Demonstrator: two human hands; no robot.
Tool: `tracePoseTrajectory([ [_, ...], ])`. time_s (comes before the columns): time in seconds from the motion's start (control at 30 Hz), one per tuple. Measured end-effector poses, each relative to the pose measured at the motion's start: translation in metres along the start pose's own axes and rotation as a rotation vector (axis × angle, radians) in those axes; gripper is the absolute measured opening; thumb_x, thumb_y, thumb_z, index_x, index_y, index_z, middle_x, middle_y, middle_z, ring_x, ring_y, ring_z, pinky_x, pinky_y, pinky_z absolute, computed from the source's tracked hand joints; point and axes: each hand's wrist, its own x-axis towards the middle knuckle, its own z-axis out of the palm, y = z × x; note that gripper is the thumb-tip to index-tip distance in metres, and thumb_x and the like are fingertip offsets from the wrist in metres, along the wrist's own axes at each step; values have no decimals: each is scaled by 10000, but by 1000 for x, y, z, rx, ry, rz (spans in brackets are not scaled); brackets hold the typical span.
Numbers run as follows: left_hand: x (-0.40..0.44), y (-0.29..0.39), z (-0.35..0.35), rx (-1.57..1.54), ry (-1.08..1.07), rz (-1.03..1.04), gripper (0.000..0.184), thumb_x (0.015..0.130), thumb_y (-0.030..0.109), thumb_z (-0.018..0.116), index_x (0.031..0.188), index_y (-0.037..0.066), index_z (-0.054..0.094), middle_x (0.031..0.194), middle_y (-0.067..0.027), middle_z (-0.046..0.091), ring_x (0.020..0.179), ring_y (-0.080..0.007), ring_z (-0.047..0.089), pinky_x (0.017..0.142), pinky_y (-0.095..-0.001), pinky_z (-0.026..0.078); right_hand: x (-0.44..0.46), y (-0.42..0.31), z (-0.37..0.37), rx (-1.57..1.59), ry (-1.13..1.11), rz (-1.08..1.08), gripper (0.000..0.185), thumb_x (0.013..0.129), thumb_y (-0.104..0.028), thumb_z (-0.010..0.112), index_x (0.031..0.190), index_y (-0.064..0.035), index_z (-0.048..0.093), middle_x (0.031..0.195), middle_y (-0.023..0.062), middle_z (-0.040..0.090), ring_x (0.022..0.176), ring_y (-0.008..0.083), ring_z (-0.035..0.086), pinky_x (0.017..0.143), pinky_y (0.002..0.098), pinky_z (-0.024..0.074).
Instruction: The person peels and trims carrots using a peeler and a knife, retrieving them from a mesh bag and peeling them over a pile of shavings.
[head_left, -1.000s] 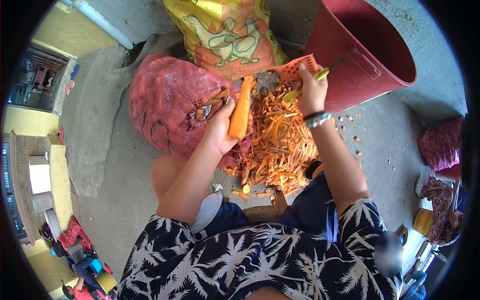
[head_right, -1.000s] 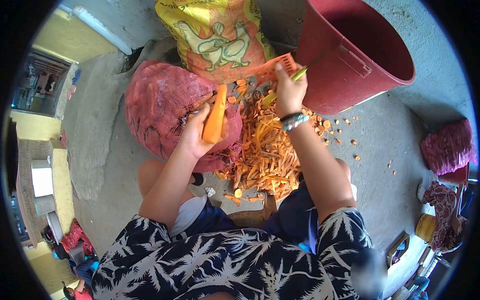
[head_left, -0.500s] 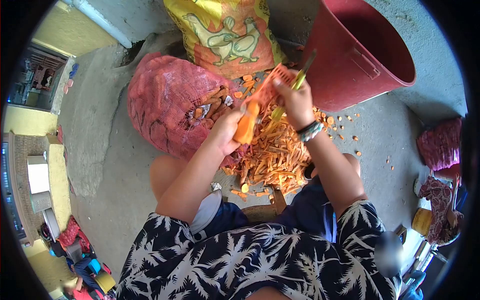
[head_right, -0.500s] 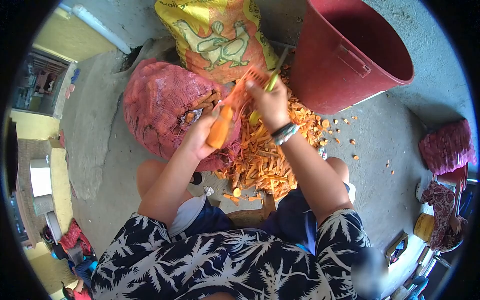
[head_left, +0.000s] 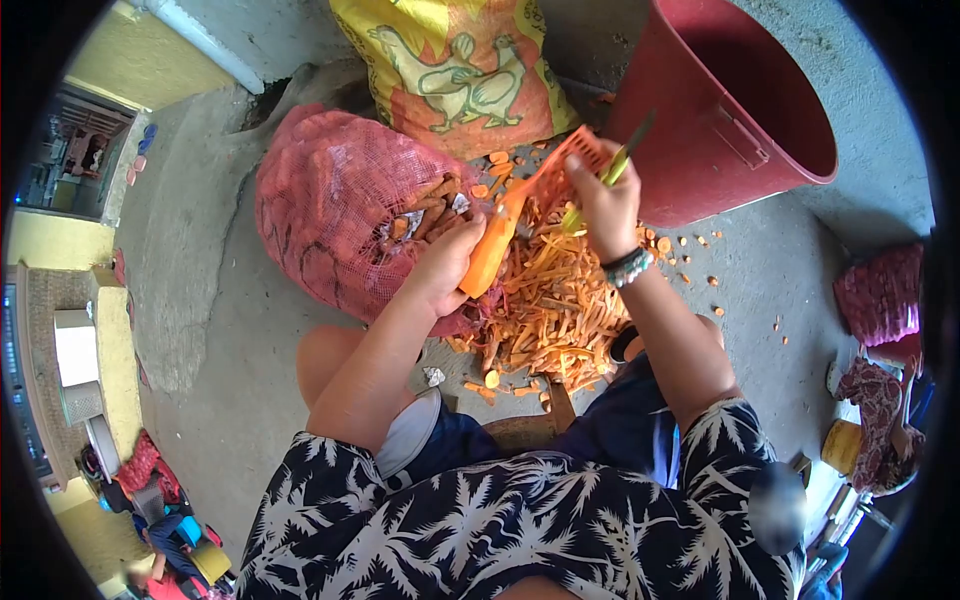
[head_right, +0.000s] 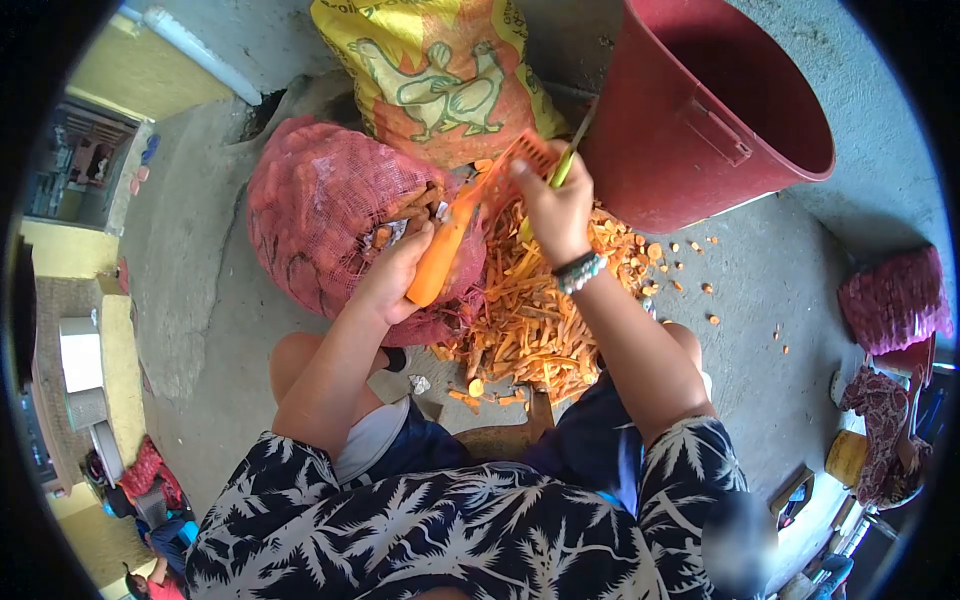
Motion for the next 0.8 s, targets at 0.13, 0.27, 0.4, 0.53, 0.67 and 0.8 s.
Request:
tracePoseTrajectory([
  [0.13, -4, 6, -5, 46, -48, 7, 336, 932, 331, 397, 1056, 37, 500, 860, -62, 568, 729, -131, 553, 637, -264, 456, 43, -2, -19, 72, 288, -234, 185, 796, -51, 624, 945, -16, 520, 808, 40, 595, 664, 68, 537, 566, 201, 446],
  [0.27, 1, 8, 0, -3, 51, 0, 329, 930, 326, 403, 1041, 32, 500, 839, -58, 566, 720, -130, 553, 631, -262, 454, 4, -6, 1, 94, -13, -131, 255, 808, -108, 634, 1014, -18, 514, 782, 29, 595, 542, 56, 511, 420, 184, 385],
  [0.4, 6, 7, -2, 312, -5, 106, 389, 880, 349, 506, 1052, 2, 542, 854, -72, 590, 722, -139, 564, 649, -264, 449, 21, 5, -2, -26, 54, -41, 261, 786, -80, 654, 1013, -18, 540, 787, 26, 597, 649, 66, 542, 511, 199, 429],
  [0.53, 2, 8, 4, 948, 24, 739, 440, 769, 265, 679, 1067, -37, 561, 891, -99, 614, 769, -167, 580, 689, -285, 447, 63, -4, -33, 127, 349, -153, 100, 819, -80, 608, 873, -33, 538, 726, 17, 589, 472, 49, 465, 419, 191, 394],
  [0.67, 6, 8, 4, 1259, 135, 997, 414, 682, 190, 732, 1003, -19, 576, 863, -132, 587, 745, -261, 581, 672, -333, 459, 53, -6, -41, 530, -77, 220, 15, 859, -70, 527, 867, -58, 520, 644, -6, 535, 460, 68, 449, 409, 186, 343],
  [0.8, -2, 11, 20, 1378, 197, 1151, 321, 654, 132, 740, 905, 11, 580, 793, -97, 582, 700, -266, 575, 618, -317, 445, 31, -11, -29, 354, -35, 339, 109, 825, -46, 574, 922, -40, 527, 659, 0, 552, 448, 70, 450, 400, 197, 359],
])
